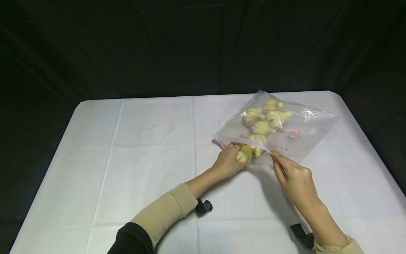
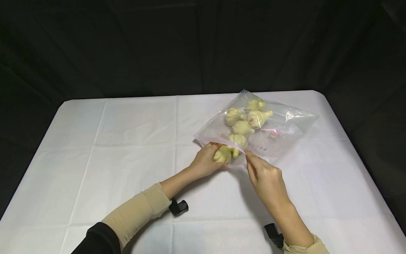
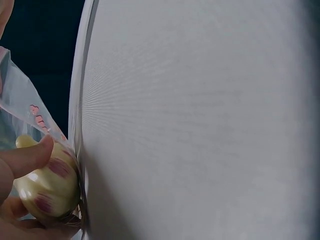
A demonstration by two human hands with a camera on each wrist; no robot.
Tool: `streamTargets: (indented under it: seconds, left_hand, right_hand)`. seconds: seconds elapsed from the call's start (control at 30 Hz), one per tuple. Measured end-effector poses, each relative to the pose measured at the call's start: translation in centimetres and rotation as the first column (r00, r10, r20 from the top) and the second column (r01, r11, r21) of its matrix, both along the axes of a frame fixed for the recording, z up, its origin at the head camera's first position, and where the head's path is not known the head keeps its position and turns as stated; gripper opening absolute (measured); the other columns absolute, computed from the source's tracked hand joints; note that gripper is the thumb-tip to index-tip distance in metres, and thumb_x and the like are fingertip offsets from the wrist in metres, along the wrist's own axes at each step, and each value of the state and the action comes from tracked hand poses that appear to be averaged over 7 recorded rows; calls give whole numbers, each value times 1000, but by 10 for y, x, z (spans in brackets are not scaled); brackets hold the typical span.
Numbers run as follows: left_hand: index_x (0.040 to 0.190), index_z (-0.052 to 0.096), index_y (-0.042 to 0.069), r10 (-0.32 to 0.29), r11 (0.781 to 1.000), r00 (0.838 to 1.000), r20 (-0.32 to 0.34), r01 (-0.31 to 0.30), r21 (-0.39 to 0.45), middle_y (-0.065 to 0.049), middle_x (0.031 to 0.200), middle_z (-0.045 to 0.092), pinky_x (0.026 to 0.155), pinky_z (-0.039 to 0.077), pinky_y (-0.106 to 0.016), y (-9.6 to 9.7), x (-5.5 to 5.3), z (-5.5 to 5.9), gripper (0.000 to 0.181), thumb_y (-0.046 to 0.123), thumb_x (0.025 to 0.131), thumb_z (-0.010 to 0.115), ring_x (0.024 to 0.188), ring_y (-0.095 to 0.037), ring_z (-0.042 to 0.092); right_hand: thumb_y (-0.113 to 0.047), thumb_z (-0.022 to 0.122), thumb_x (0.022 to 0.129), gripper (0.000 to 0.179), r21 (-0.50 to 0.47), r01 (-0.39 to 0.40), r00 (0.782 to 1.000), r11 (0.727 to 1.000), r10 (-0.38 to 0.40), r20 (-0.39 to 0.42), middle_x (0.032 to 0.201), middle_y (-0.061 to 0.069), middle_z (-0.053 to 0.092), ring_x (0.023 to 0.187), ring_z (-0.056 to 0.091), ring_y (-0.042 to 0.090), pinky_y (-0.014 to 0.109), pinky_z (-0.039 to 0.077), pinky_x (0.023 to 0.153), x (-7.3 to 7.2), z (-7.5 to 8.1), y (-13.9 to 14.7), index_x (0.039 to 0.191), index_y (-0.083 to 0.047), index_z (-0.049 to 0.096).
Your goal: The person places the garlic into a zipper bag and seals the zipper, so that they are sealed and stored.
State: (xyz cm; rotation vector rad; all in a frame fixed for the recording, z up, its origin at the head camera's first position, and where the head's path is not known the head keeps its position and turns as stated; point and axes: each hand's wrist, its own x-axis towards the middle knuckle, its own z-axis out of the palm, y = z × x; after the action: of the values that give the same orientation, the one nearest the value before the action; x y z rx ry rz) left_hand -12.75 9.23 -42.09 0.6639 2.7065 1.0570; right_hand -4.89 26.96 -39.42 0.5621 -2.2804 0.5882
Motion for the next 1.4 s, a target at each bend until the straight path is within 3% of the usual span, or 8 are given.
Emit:
streamTargets:
  seconds: [0.33,0.6,0.83,1.0,1.17,1.33,1.4]
  left_hand:
    - [142,49,6,26,1000,998,50,-26,-1,-14,136,54,101,43,-31,3,-1,2,75,23,77,83,118,-25,55]
    - [141,49,2,31,999,999,22,-31,5,-17,137,54,99,45,-31,5,-4,2,78,22,75,84,117,-28,57]
    - [142,44,-5,30,999,999,18,-30,13,-19,128,60,95,47,-30,6,-8,3,81,20,75,83,109,-27,60]
    - [140,46,-5,20,1000,1000,18,-20,16,-15,141,51,102,42,-26,6,-11,3,78,20,76,82,121,-26,55]
    - [139,48,-4,15,999,1000,24,-16,28,-13,144,49,104,40,-25,6,-12,1,76,20,76,82,123,-25,54]
    - [137,49,-5,20,1000,1000,10,-20,11,-14,130,61,94,46,-24,7,-13,1,75,22,76,82,106,-22,61]
    - [129,58,-5,25,1000,1000,-11,-25,-10,-13,116,67,86,48,-25,7,-14,0,65,24,76,82,95,-21,62]
  right_hand:
    - [14,67,73,32,5,2,1000,1000,-2,-3,89,25,70,73,70,39,46,54,55,1,0,0,103,8,70]
    - [15,67,72,32,0,2,1000,1000,-2,-1,90,25,70,74,70,40,46,55,56,1,-1,0,103,8,70]
    - [15,68,72,33,3,6,1000,1000,-6,-1,90,24,70,75,70,39,46,55,56,1,0,-1,104,8,70]
    - [16,69,71,34,7,7,1000,1000,-7,10,90,25,70,76,70,39,46,55,57,2,0,-1,104,8,70]
    - [16,68,71,33,2,10,1000,1000,-10,7,90,24,70,75,70,38,46,55,57,1,-1,-1,104,8,70]
    - [16,69,71,34,0,10,1000,1000,-10,5,91,25,70,76,70,39,47,55,58,1,-1,-1,104,8,70]
    - [16,69,71,34,1,13,1000,1000,-13,6,91,25,70,77,70,39,47,55,58,1,-1,-1,104,8,70]
